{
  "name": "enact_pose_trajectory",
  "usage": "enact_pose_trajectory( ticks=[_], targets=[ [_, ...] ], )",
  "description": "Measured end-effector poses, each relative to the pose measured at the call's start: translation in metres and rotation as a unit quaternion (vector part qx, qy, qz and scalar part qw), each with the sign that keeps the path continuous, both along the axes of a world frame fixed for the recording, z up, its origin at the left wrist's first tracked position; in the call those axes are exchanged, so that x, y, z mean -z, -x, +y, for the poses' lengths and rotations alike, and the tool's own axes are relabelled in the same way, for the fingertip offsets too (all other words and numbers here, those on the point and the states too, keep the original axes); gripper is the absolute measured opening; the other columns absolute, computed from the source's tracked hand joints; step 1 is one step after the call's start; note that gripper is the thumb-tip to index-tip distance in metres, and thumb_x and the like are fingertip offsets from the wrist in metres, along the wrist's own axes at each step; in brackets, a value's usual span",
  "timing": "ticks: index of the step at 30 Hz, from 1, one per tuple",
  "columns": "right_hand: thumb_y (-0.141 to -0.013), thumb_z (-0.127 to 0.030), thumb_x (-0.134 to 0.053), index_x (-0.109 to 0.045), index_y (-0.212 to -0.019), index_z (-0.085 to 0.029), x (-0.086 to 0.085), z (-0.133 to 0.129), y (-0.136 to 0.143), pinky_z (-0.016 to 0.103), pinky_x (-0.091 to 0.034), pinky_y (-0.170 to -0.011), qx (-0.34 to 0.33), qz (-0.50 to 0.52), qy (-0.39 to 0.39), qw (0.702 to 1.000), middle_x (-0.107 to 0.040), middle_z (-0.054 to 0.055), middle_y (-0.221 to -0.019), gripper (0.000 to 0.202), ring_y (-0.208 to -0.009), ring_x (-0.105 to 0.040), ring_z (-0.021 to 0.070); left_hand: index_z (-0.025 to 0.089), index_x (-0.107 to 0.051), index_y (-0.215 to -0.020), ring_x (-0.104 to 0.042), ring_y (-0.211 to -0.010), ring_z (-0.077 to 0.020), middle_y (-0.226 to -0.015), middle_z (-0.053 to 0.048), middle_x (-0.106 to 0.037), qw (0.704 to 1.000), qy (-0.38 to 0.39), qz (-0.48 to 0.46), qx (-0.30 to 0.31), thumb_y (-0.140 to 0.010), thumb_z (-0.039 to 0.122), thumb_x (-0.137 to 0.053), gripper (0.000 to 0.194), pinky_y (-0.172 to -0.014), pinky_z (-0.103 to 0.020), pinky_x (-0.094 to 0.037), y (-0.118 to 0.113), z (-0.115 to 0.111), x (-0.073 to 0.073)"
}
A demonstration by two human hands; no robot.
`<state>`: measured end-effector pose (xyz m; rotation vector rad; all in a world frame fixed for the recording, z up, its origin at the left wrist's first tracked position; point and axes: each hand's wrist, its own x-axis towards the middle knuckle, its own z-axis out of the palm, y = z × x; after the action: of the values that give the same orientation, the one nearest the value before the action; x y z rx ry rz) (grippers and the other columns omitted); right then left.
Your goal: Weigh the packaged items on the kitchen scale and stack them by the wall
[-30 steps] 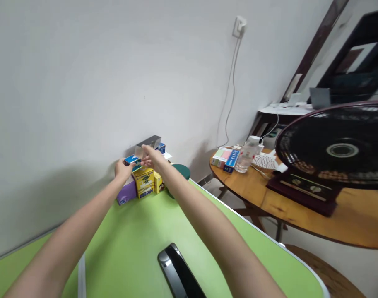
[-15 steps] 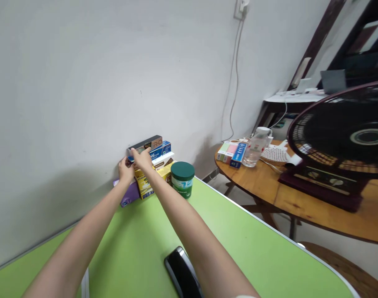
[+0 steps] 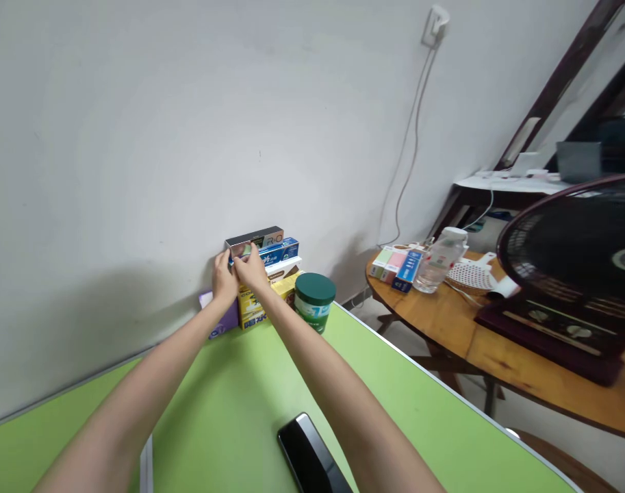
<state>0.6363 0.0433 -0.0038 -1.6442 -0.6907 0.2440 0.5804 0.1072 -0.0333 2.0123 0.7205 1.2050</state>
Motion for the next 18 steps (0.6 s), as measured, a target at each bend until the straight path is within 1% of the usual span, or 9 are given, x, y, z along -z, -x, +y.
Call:
enact_pose_trajectory(
  ticks=[2, 6, 8, 11, 13, 16, 18],
  targets=[
    [-0.073, -0.019, -0.054, -0.041, -0.127, -0.018, 0.0, 0.001, 0.0, 0.033, -0.044, -0.089, 0.004, -0.029, 0.003, 1.0, -0.066, 0.005, -0.091, 0.056, -0.095, -0.061, 0.0228, 0.019, -0.055, -0.12, -0.048, -0.119, -0.0219, -0.124, -0.009, -0.054, 1.0, -0.01, 0.006, 0.012, -0.079, 0.01, -0.047, 0.043, -0.103, -0.033, -0.036, 0.0, -0.003, -0.003],
    [-0.071, -0.015, -0.051, -0.039, -0.128, -0.016, 0.002, 0.001, -0.007, 0.034, -0.044, -0.089, 0.011, -0.055, 0.024, 0.998, -0.066, 0.006, -0.092, 0.059, -0.094, -0.061, 0.0231, 0.019, -0.055, -0.121, -0.043, -0.123, -0.0234, -0.124, -0.009, -0.055, 1.0, -0.011, 0.014, 0.015, -0.077, 0.008, -0.046, 0.047, -0.107, -0.036, -0.031, -0.005, -0.005, -0.005],
    [-0.069, -0.013, -0.05, -0.038, -0.13, -0.015, 0.005, -0.001, -0.01, 0.034, -0.044, -0.089, 0.011, -0.061, 0.036, 0.997, -0.066, 0.007, -0.093, 0.062, -0.095, -0.06, 0.024, 0.02, -0.054, -0.123, -0.042, -0.124, -0.0236, -0.125, -0.009, -0.053, 1.0, -0.006, 0.015, 0.012, -0.076, 0.008, -0.047, 0.049, -0.108, -0.037, -0.03, -0.006, -0.005, -0.005],
    [-0.067, -0.011, -0.049, -0.039, -0.131, -0.015, 0.01, -0.004, -0.012, 0.035, -0.043, -0.092, 0.014, -0.06, 0.048, 0.997, -0.063, 0.008, -0.1, 0.065, -0.1, -0.058, 0.0248, 0.016, -0.051, -0.124, -0.039, -0.126, -0.0247, -0.13, -0.012, -0.047, 1.0, 0.007, 0.018, 0.002, -0.076, 0.007, -0.047, 0.05, -0.11, -0.037, -0.027, -0.006, -0.006, -0.002],
    [-0.066, -0.009, -0.047, -0.039, -0.131, -0.015, 0.013, -0.006, -0.013, 0.036, -0.04, -0.096, 0.028, -0.053, 0.052, 0.997, -0.058, 0.011, -0.11, 0.066, -0.107, -0.054, 0.0259, 0.015, -0.051, -0.124, -0.038, -0.128, -0.0256, -0.132, -0.013, -0.044, 1.0, 0.018, 0.025, 0.001, -0.075, 0.006, -0.047, 0.05, -0.111, -0.037, -0.026, -0.004, -0.007, 0.002],
    [-0.064, -0.008, -0.047, -0.038, -0.131, -0.013, 0.015, -0.01, -0.017, 0.039, -0.033, -0.102, 0.067, -0.036, 0.051, 0.996, -0.044, 0.016, -0.127, 0.068, -0.119, -0.045, 0.0295, 0.016, -0.05, -0.124, -0.037, -0.129, -0.0273, -0.134, -0.013, -0.041, 0.999, 0.031, 0.04, 0.016, -0.072, 0.005, -0.051, 0.054, -0.11, -0.038, -0.028, -0.002, -0.011, 0.009],
    [-0.063, -0.008, -0.047, -0.039, -0.131, -0.013, 0.016, -0.012, -0.023, 0.04, -0.029, -0.105, 0.084, -0.028, 0.045, 0.995, -0.037, 0.016, -0.133, 0.069, -0.124, -0.039, 0.0306, 0.016, -0.047, -0.127, -0.035, -0.131, -0.0287, -0.138, -0.013, -0.037, 0.998, 0.039, 0.048, 0.025, -0.069, 0.004, -0.053, 0.059, -0.11, -0.039, -0.028, -0.003, -0.015, 0.013]
  ],
)
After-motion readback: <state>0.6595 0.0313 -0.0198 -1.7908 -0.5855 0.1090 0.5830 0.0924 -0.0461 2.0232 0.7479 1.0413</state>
